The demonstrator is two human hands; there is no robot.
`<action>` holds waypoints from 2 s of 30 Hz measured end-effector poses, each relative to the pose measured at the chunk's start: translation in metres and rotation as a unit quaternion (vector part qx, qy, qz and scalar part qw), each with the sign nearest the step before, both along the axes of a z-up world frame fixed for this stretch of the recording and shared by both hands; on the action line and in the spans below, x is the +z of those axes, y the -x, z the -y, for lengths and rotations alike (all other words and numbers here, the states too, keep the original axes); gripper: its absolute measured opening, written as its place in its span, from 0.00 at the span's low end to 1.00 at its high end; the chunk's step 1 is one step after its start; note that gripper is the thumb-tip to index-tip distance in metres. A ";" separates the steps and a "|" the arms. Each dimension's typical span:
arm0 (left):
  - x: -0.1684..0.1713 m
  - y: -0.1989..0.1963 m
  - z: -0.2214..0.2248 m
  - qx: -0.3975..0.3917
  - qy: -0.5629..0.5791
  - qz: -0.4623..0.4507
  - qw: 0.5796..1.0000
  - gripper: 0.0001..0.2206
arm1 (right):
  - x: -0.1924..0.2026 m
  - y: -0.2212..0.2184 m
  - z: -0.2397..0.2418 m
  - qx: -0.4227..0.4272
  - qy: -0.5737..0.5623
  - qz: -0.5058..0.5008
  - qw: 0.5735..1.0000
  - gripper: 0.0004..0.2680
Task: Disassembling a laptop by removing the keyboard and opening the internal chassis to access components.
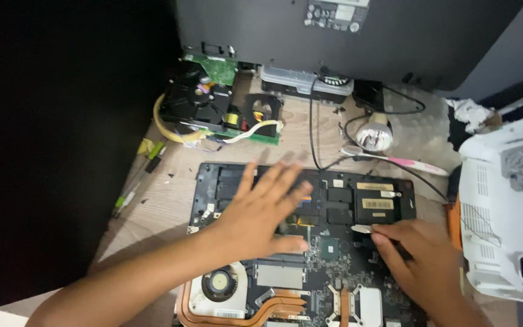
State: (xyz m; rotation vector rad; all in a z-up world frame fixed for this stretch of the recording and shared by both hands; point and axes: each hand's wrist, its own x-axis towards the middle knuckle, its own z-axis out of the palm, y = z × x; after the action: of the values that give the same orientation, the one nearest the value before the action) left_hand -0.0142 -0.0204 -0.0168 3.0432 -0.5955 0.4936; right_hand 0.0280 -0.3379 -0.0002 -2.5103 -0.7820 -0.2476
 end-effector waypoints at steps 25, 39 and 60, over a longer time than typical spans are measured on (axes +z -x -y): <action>0.003 -0.008 0.003 -0.226 0.232 -0.277 0.905 0.21 | -0.005 0.016 -0.022 0.067 0.057 0.114 0.990 0.05; 0.003 -0.008 0.003 -0.222 0.222 -0.276 0.908 0.21 | -0.007 0.013 -0.019 0.065 0.060 0.121 0.989 0.06; 0.003 -0.008 0.002 -0.223 0.231 -0.278 0.905 0.21 | -0.004 0.017 -0.024 0.101 0.035 0.100 0.989 0.06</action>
State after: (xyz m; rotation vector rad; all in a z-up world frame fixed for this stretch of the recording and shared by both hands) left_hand -0.0064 -0.0227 -0.0136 2.3174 -0.9264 -0.2214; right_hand 0.0114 -0.3142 -0.0040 -2.4739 -1.1358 -0.4107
